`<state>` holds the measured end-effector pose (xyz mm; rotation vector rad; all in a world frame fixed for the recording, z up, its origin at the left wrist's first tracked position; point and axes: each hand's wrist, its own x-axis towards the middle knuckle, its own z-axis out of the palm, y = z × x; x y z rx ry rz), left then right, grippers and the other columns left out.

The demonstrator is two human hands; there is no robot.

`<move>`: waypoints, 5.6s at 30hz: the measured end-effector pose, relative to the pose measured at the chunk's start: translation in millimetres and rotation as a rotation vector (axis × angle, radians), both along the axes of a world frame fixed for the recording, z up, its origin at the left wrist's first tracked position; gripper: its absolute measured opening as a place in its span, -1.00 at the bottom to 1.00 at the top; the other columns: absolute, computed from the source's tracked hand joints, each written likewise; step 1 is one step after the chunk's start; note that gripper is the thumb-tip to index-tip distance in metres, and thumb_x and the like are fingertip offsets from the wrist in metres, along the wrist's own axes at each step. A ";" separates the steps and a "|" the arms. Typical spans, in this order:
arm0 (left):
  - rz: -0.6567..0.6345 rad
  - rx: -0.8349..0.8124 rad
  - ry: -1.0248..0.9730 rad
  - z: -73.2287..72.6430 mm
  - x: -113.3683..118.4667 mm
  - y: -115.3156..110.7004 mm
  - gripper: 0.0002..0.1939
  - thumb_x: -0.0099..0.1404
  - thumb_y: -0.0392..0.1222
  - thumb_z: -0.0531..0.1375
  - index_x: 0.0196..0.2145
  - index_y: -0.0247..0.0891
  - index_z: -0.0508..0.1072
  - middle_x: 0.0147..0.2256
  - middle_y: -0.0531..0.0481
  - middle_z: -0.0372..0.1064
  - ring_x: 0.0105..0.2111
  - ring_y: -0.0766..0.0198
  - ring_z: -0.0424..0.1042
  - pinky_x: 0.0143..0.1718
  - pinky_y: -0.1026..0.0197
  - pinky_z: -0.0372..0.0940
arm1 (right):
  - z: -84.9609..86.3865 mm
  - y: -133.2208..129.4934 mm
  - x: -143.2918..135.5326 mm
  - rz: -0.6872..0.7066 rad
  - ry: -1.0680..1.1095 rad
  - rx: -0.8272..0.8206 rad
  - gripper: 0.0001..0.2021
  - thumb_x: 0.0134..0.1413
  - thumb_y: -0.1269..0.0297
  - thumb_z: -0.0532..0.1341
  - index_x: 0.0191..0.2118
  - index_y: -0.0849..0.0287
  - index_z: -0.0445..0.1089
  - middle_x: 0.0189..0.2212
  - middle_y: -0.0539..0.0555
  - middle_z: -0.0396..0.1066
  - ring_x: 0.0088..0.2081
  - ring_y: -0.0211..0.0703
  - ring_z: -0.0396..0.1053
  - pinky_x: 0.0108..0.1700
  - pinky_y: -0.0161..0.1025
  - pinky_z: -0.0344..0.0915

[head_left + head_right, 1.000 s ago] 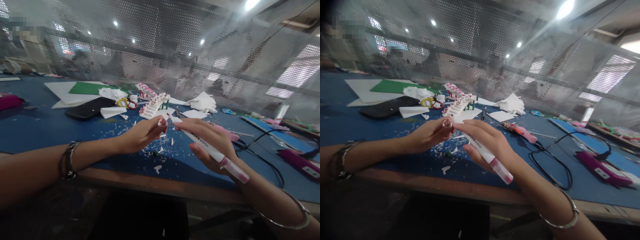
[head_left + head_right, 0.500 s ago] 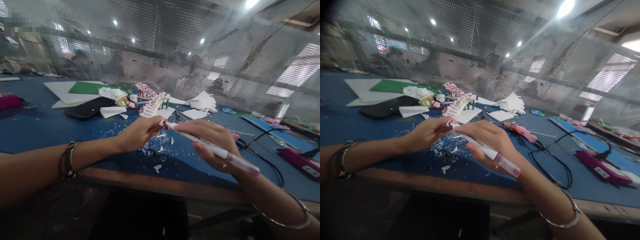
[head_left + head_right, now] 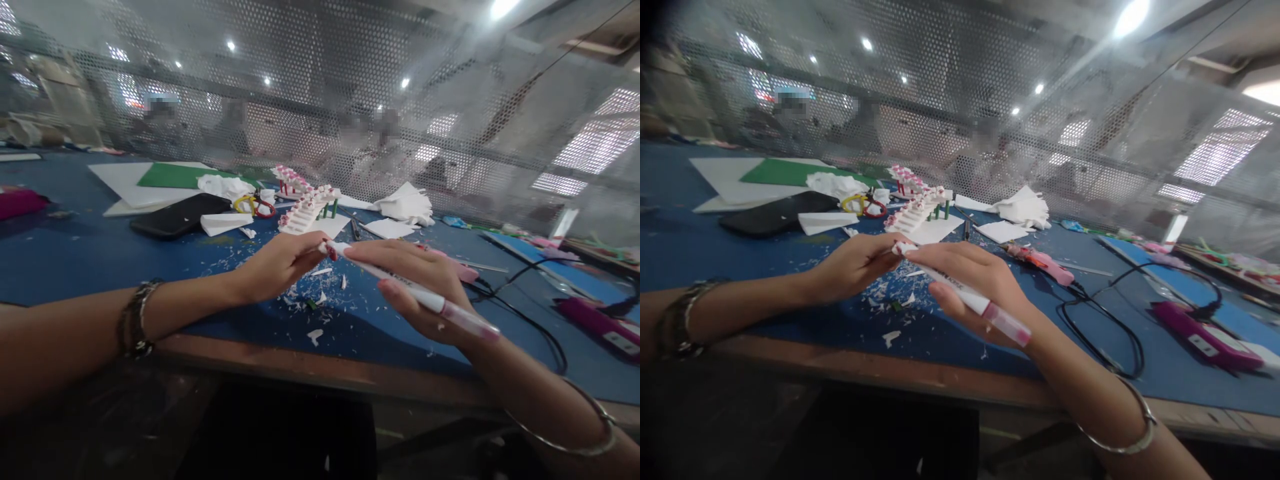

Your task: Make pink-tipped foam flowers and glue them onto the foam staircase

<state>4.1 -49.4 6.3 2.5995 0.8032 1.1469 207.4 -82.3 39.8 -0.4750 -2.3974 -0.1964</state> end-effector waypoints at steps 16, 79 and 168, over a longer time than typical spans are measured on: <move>0.011 -0.057 -0.045 0.5 0.4 0.3 -0.76 0.28 -0.21 -0.08 -0.40 -0.33 0.33 -0.65 0.16 0.06 -0.65 0.46 0.06 -0.61 0.41 0.00 | 0.3 1.1 -1.1 0.007 -0.016 0.047 -0.74 0.06 0.41 -0.01 -0.14 0.23 0.30 -0.22 0.13 0.42 -0.15 -0.23 0.35 -0.13 -0.24 0.30; -0.300 -0.704 -0.138 3.6 4.6 -4.0 -0.73 0.25 -0.26 -0.19 -0.61 -0.23 0.02 -0.71 0.17 -0.08 -0.73 0.47 -0.05 -0.72 0.40 -0.04 | -7.4 6.8 -2.4 -0.049 -0.339 0.247 -0.83 -0.04 0.49 -0.04 -0.41 0.21 0.27 -0.59 -0.03 0.11 -0.57 -0.33 -0.01 -0.56 -0.37 -0.04; 0.205 0.122 0.137 -4.8 0.5 2.8 -0.87 0.20 -0.30 -0.18 -0.42 -0.27 0.13 -0.57 0.03 0.15 -0.59 0.31 0.15 -0.53 0.26 0.03 | -9.4 6.5 -6.2 -0.252 -0.396 0.290 -0.83 0.00 0.48 -0.04 -0.44 0.18 0.25 -0.56 0.00 0.14 -0.52 -0.27 0.02 -0.51 -0.33 -0.04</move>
